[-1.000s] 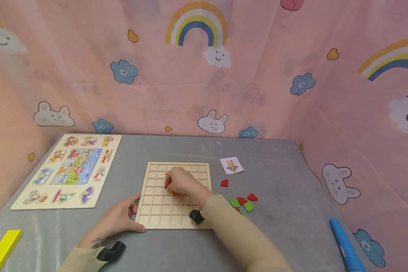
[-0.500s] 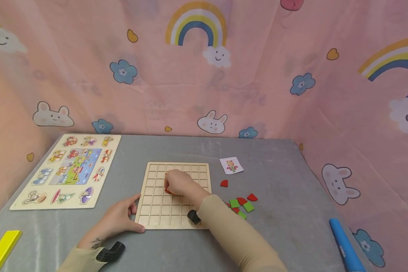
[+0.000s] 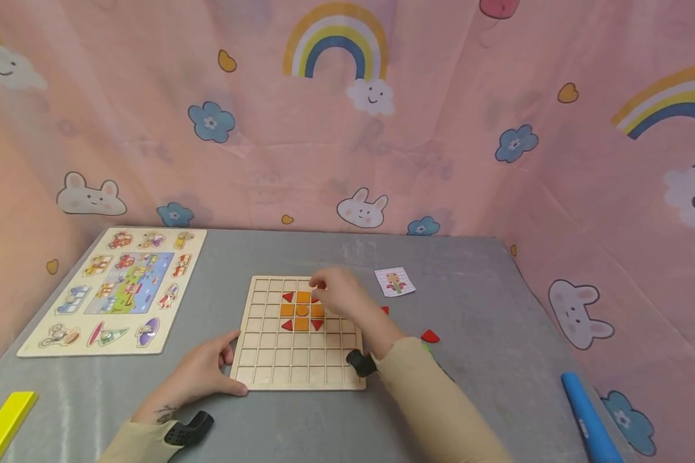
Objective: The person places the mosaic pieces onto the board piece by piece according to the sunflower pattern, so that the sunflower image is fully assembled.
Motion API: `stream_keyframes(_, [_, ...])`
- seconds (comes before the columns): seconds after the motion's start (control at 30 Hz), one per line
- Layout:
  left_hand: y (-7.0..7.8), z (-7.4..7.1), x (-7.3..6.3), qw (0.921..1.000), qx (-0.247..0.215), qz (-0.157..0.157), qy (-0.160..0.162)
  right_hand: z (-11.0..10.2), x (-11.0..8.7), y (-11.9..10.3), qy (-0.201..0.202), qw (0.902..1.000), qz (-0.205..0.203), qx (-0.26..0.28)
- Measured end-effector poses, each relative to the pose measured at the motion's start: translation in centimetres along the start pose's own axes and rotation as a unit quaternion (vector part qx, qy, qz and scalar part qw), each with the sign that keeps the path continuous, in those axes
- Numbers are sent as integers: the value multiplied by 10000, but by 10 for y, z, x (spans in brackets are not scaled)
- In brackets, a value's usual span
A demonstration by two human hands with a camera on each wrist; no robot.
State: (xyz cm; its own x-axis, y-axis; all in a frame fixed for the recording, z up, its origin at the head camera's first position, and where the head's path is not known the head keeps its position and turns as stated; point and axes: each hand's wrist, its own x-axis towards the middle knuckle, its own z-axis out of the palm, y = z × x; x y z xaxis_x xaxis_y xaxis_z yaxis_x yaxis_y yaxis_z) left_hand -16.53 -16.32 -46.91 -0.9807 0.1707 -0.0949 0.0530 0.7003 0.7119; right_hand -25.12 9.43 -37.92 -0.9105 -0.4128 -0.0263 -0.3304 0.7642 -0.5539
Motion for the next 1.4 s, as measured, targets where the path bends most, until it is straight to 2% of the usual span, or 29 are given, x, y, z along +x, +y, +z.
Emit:
stream_keyframes(0.13, [2,0,0,10000,-10,-61,-44,-26,-27,34,406,9988,289,-8])
stream_keyframes(0.23, [3,0,-1,9999,10,-102,-74,-35,-46,66,460,9975,519,-91])
stream_keyframes(0.43, [3,0,-1,9998,31,-150,-116,-40,-86,110,-142,9927,1117,-430])
stream_keyframes(0.5, [3,-1,-1,9998,26,-141,-123,-39,-97,119,-349,9911,1157,-559])
stream_keyframes(0.63, [3,-1,-2,9999,50,-104,-125,-34,-113,132,-502,9889,1089,-881])
stream_keyframes(0.93, [4,0,-2,9998,78,-137,-118,-26,-126,137,-356,9840,1138,-1322])
stream_keyframes(1.03, [4,0,-1,9998,75,-123,-118,-28,-128,136,-246,9853,1190,-1203])
stream_keyframes(1.2, [4,1,-1,9998,102,-145,-126,-32,-119,118,-47,9843,1741,-276])
stream_keyframes(1.3, [4,1,-1,9997,116,-172,-106,-26,-104,97,126,9808,1890,457])
stream_keyframes(1.4, [4,0,-1,9998,112,-148,-103,-10,-85,74,240,9737,1850,1311])
